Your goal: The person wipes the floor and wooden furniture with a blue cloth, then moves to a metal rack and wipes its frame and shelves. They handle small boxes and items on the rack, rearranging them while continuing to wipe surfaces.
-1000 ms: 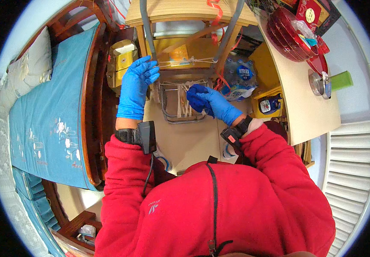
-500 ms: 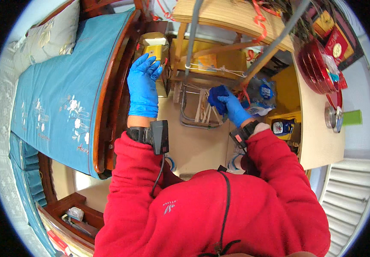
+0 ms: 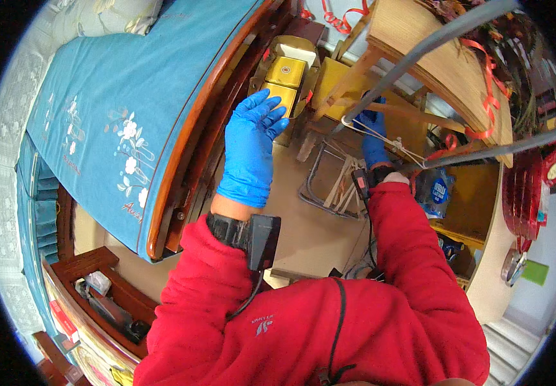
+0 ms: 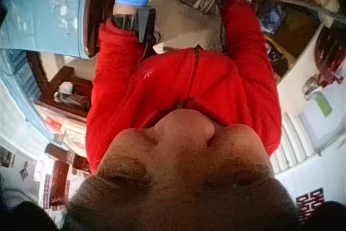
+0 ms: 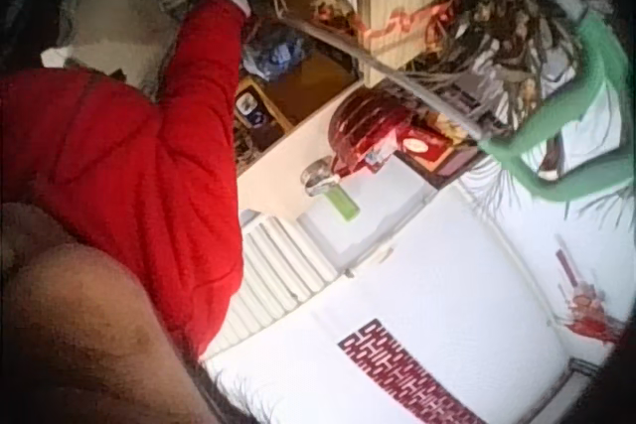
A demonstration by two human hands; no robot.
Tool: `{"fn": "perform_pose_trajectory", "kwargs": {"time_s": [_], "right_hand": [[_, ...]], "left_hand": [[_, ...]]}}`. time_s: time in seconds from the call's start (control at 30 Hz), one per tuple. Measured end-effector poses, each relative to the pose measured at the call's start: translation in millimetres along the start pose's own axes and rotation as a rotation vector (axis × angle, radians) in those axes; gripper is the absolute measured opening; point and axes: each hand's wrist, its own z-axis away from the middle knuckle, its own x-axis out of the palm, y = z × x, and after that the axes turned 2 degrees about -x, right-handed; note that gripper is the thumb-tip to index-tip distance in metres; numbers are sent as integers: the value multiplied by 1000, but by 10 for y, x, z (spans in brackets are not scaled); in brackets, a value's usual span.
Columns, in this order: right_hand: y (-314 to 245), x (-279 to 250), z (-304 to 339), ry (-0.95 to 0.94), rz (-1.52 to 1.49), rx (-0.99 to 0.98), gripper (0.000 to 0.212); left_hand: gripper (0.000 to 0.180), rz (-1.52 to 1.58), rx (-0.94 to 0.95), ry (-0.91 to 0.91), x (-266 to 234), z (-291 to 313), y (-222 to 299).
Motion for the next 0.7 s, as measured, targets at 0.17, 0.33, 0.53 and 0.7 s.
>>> {"fn": "perform_pose_trajectory", "kwargs": {"time_s": [0.17,0.33,0.53,0.7], "right_hand": [[323,27,-522,-122,157,-128,52],[460,126,-881,-200,339,-203,51],[671,271,-1259,-336,572,-355,51],[854,384,-1606,-473,745,-533,50]], "left_hand": [[36,-46,-34,-3,-50,22,-5],[36,-76,-69,45,-188,1,10],[36,-127,-80,94,-328,-93,-26],[39,-151,-131,112,-389,-128,-56]]}}
